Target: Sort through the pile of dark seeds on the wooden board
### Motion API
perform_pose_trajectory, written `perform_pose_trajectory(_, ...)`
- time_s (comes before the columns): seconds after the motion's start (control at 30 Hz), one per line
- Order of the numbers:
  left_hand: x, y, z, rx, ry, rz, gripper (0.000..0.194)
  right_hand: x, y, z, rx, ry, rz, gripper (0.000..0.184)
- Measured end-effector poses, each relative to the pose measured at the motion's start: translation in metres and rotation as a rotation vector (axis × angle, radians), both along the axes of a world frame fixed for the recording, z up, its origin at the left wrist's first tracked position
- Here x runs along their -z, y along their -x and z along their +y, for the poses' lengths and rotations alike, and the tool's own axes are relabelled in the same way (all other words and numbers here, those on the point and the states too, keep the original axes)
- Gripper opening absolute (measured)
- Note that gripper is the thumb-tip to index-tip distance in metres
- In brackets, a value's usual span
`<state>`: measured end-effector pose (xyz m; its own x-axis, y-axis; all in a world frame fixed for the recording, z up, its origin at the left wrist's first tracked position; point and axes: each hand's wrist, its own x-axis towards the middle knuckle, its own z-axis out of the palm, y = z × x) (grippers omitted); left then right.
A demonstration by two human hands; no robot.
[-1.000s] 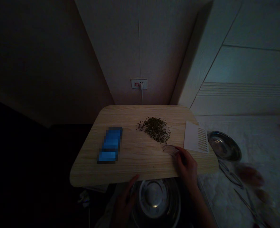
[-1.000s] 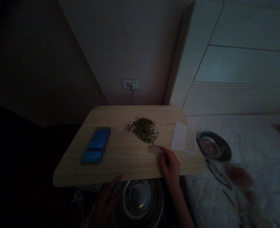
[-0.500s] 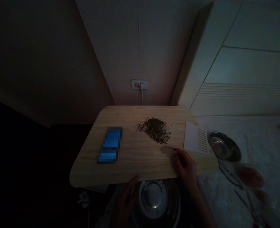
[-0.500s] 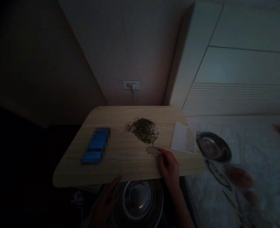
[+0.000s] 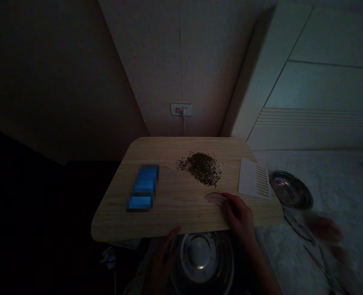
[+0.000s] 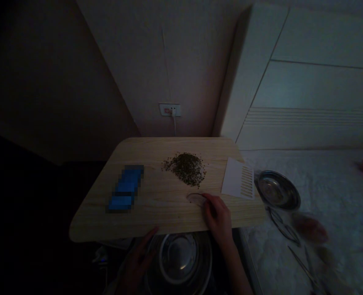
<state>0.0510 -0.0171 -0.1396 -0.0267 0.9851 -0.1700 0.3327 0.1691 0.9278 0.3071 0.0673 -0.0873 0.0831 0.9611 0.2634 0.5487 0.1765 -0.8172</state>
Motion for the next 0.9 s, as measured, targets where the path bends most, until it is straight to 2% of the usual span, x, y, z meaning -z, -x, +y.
perform_pose_trajectory(0.23,0.0055,0.0018,-0.0012,0.024,0.01,0.011,0.04,-0.0017,0.0004,0.0,-0.027,0.009,-0.013,0.027)
perform_pose_trajectory(0.5,-0.0003,0.0015,-0.0004,0.037,0.026,0.023,0.04,-0.0006,-0.0007,-0.0002,-0.067,0.006,-0.039,0.026)
perform_pose_trajectory(0.9,-0.0009,-0.0011,0.0007,0.014,0.034,0.013,0.039,-0.0026,-0.0028,-0.0017,-0.137,0.039,-0.004,0.024)
